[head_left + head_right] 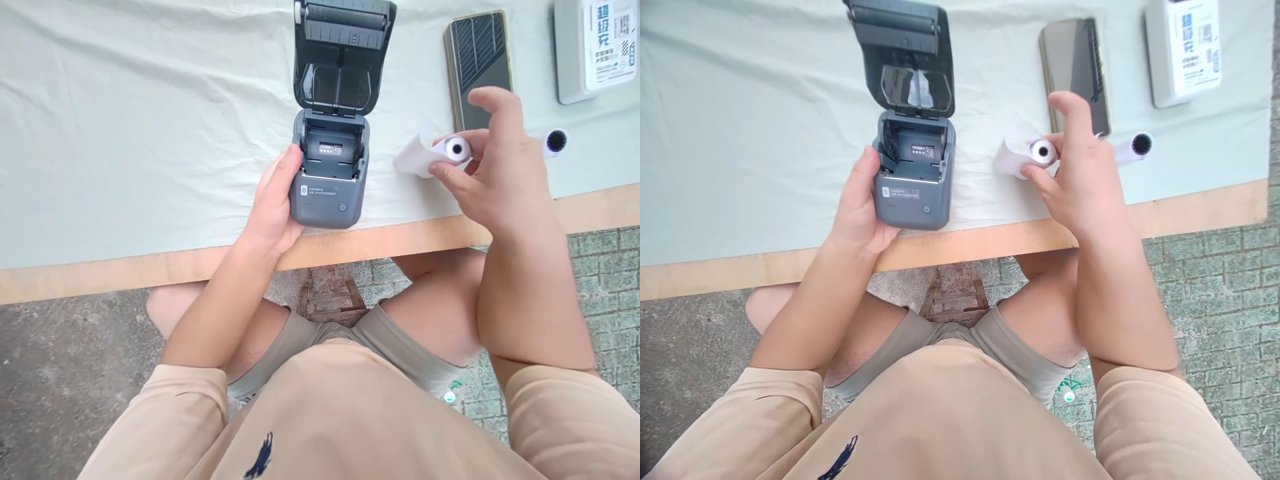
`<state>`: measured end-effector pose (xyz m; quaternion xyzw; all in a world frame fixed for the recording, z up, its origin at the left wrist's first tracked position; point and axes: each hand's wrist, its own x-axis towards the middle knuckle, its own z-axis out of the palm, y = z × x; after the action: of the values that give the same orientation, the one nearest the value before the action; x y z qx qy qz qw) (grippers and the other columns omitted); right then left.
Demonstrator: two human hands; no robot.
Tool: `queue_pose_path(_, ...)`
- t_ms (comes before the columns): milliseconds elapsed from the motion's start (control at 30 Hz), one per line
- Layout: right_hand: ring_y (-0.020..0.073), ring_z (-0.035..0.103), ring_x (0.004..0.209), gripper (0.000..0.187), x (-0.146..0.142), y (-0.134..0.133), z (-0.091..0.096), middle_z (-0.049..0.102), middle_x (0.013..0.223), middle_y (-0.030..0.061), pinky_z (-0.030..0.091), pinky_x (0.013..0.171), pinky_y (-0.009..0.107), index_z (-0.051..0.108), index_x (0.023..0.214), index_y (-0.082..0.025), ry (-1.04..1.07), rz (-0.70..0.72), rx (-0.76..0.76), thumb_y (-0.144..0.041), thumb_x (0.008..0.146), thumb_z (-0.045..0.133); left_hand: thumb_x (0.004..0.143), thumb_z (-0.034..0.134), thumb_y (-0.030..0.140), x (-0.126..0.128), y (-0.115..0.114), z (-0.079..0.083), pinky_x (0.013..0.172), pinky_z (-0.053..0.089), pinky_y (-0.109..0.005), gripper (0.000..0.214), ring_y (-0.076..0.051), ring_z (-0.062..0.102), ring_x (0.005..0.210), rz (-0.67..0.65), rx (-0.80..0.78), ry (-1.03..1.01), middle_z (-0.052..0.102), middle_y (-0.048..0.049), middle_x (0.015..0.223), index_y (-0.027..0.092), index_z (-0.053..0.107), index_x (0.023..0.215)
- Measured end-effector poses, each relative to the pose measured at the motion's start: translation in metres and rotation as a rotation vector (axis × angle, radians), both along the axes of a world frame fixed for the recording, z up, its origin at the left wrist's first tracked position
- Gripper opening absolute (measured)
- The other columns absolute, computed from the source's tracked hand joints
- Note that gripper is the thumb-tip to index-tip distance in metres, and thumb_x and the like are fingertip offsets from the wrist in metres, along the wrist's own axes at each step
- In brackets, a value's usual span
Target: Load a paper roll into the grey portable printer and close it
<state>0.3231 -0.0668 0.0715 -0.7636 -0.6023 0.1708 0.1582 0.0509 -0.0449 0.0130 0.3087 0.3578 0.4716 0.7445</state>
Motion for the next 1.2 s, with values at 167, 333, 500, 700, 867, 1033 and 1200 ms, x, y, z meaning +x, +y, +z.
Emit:
queue_pose_path(167, 0.0193, 0.067, 0.07, 0.047, -0.014, 0.005, -0.006, 0.074, 0.08, 0.0011, 0.053, 0.066, 0.038, 0.063, 0.094, -0.027, 0.65, 0.173, 0.284, -0.05, 0.07, 0.097, 0.108, 0.048, 0.058, 0.0, -0.001, -0.001, 0.106, 0.065, -0.039, 0.045, -0.027, 0.072, 0.134, -0.005, 0.01, -0.009, 0.08, -0.0067, 0.116, 0.022, 0.076, 0.111)
queue_pose_path(333, 0.0172, 0.073, 0.08, 0.043, -0.058, -0.004, 0.011, 0.075, 0.1, -0.0006, 0.059, 0.067, 0.034, 0.062, 0.12, -0.029, 1.05, 0.706, 0.019, -0.065, 0.097, 0.069, 0.103, 0.058, 0.061, -0.001, -0.005, 0.003, 0.099, 0.065, -0.044, 0.042, -0.03, 0.075, 0.124, -0.025, -0.023, 0.005, 0.077, -0.0074, 0.103, 0.022, 0.072, 0.107)
queue_pose_path(500, 0.0172, 0.072, 0.079, 0.054, -0.089, -0.003, 0.018, 0.076, 0.103, 0.0003, 0.059, 0.067, 0.034, 0.05, 0.119, -0.029, 0.697, 0.666, 0.048, -0.069, 0.092, 0.073, 0.097, 0.074, 0.051, 0.002, -0.011, 0.007, 0.088, 0.062, -0.038, 0.027, -0.024, 0.073, 0.105, 0.046, 0.055, 0.005, 0.067, -0.003, 0.086, 0.024, 0.07, 0.098)
queue_pose_path(700, 0.0228, 0.074, 0.085, 0.046, -0.1, 0.004, 0.02, 0.071, 0.101, 0.0, 0.058, 0.078, 0.044, 0.052, 0.097, -0.028, 0.178, 0.467, 0.384, -0.072, 0.096, 0.065, 0.098, 0.074, 0.053, 0.003, -0.014, -0.002, 0.092, 0.06, -0.029, 0.033, -0.02, 0.076, 0.114, 0.024, 0.111, 0.023, 0.071, 0.0001, 0.103, 0.025, 0.07, 0.114)
queue_pose_path(867, 0.0276, 0.077, 0.1, 0.036, -0.098, 0.005, 0.016, 0.072, 0.108, 0.0034, 0.058, 0.079, 0.045, 0.054, 0.112, -0.026, 0.055, 0.484, 0.462, -0.052, 0.098, 0.074, 0.103, 0.067, 0.047, 0.002, -0.013, -0.002, 0.101, 0.061, -0.031, 0.027, -0.022, 0.074, 0.126, 0.0, 0.153, 0.071, 0.076, -0.0004, 0.115, 0.024, 0.067, 0.119)
queue_pose_path(1033, 0.027, 0.074, 0.092, 0.029, -0.091, 0.007, 0.011, 0.077, 0.101, 0.0011, 0.051, 0.08, 0.045, 0.061, 0.11, -0.026, -0.237, 0.52, 0.522, -0.046, 0.096, 0.078, 0.107, 0.061, 0.036, 0.004, -0.015, 0.004, 0.106, 0.06, -0.031, 0.021, -0.021, 0.072, 0.132, 0.001, 0.111, 0.088, 0.077, -0.0007, 0.122, 0.022, 0.064, 0.123)
queue_pose_path(1200, 0.0226, 0.076, 0.096, 0.026, -0.086, 0.008, 0.015, 0.08, 0.112, 0.0015, 0.048, 0.08, 0.04, 0.062, 0.124, -0.025, -0.296, 0.616, 0.63, -0.044, 0.105, 0.065, 0.108, 0.06, 0.032, 0.005, -0.016, 0.006, 0.105, 0.06, -0.027, 0.019, -0.018, 0.072, 0.131, 0.002, 0.101, 0.076, 0.076, -0.0007, 0.125, 0.021, 0.063, 0.124)
